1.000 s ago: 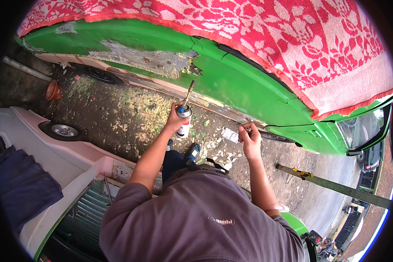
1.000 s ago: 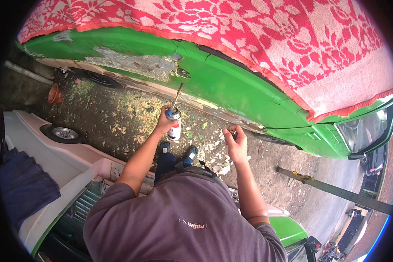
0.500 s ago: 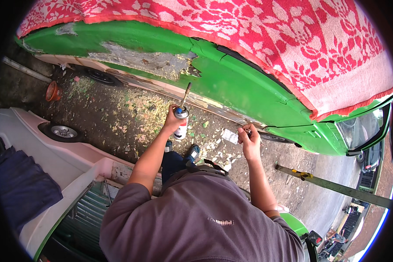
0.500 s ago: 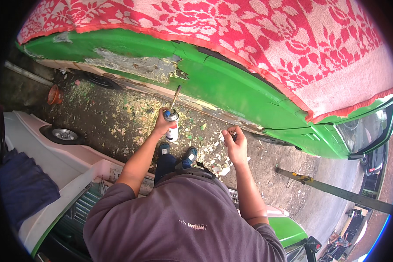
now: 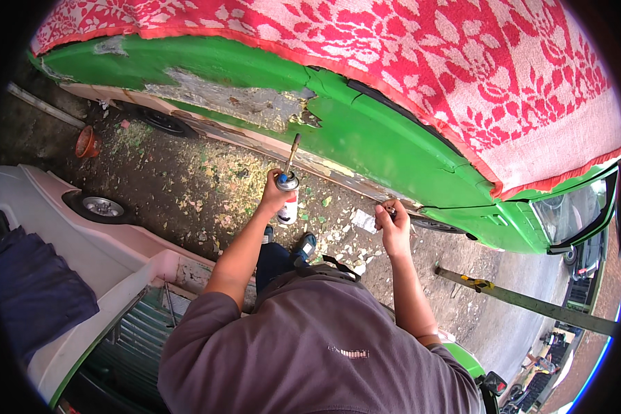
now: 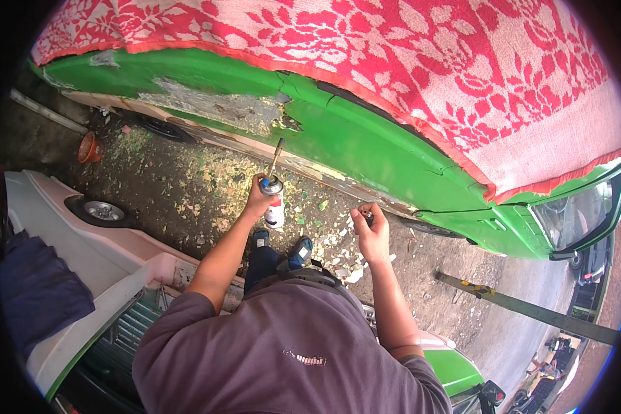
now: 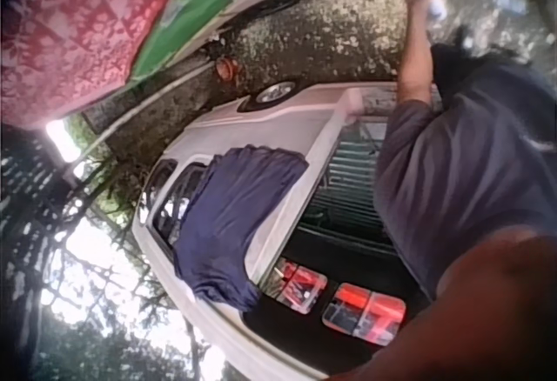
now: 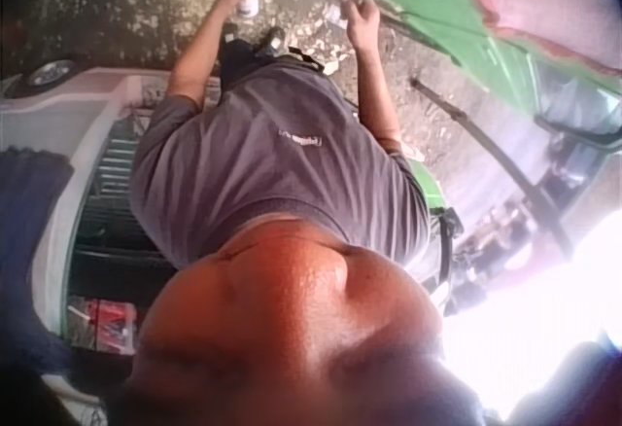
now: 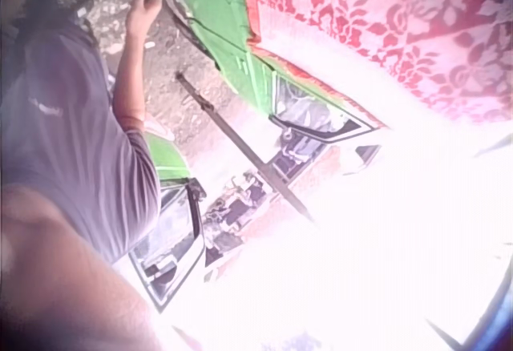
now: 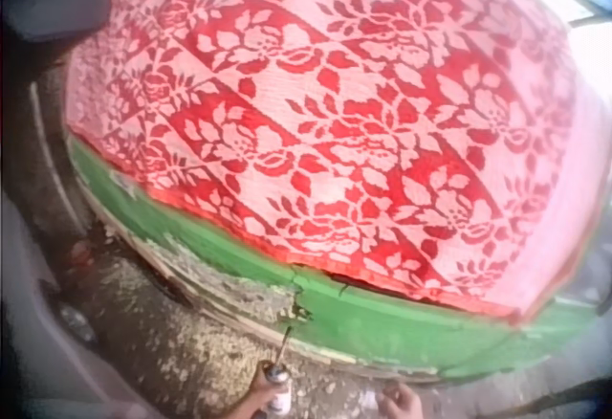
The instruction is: The person uses a hammer and chisel to remove damaged material from a green car's side panel, then applies a blowtorch to heat the same area. The work is performed outdoors with a patterned cloth covering part of the vehicle.
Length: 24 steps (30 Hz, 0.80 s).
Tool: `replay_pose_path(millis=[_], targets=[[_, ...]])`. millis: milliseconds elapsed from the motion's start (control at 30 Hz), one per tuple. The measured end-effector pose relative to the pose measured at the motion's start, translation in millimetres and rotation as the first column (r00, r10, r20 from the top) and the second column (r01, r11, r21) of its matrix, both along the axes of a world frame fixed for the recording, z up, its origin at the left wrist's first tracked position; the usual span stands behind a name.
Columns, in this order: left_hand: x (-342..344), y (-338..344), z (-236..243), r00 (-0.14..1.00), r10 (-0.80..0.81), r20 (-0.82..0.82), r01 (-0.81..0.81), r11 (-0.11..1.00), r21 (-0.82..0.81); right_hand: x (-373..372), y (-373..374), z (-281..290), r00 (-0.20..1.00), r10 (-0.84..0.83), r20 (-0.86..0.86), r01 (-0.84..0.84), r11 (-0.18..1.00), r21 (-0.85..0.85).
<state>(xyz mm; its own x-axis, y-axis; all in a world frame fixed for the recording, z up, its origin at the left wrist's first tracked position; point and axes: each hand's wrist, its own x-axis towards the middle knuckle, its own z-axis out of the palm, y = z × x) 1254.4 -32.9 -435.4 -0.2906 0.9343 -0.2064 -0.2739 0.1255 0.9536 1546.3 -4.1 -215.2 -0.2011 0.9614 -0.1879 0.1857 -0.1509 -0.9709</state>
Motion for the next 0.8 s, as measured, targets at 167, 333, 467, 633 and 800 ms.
replay_pose_path(millis=[167, 333, 467, 633, 800], targets=[[-1, -2, 3, 0.997, -0.053, -0.058, 0.053, 0.999, 0.006, 1, 2, -1, 1.0, 0.006, 0.018, -0.006, 1.0, -0.01], [3, 0, -2, 0.994, -0.071, -0.082, 0.071, 0.997, 0.0, -1, 4, 1, 1.0, 0.008, 0.014, -0.008, 1.0, -0.012], [8, 1, -3, 0.997, -0.057, -0.055, 0.057, 0.998, -0.012, 0, 5, 1, 0.998, 0.021, 0.061, -0.02, 1.0, -0.02], [9, 0, -6, 1.0, -0.025, -0.009, 0.025, 1.0, -0.002, 3, 5, 1, 0.997, 0.028, 0.07, -0.026, 0.999, -0.025], [6, -2, -12, 0.998, -0.024, -0.057, 0.024, 1.0, 0.01, 3, 6, 3, 0.996, 0.024, 0.086, -0.021, 0.999, -0.032]])
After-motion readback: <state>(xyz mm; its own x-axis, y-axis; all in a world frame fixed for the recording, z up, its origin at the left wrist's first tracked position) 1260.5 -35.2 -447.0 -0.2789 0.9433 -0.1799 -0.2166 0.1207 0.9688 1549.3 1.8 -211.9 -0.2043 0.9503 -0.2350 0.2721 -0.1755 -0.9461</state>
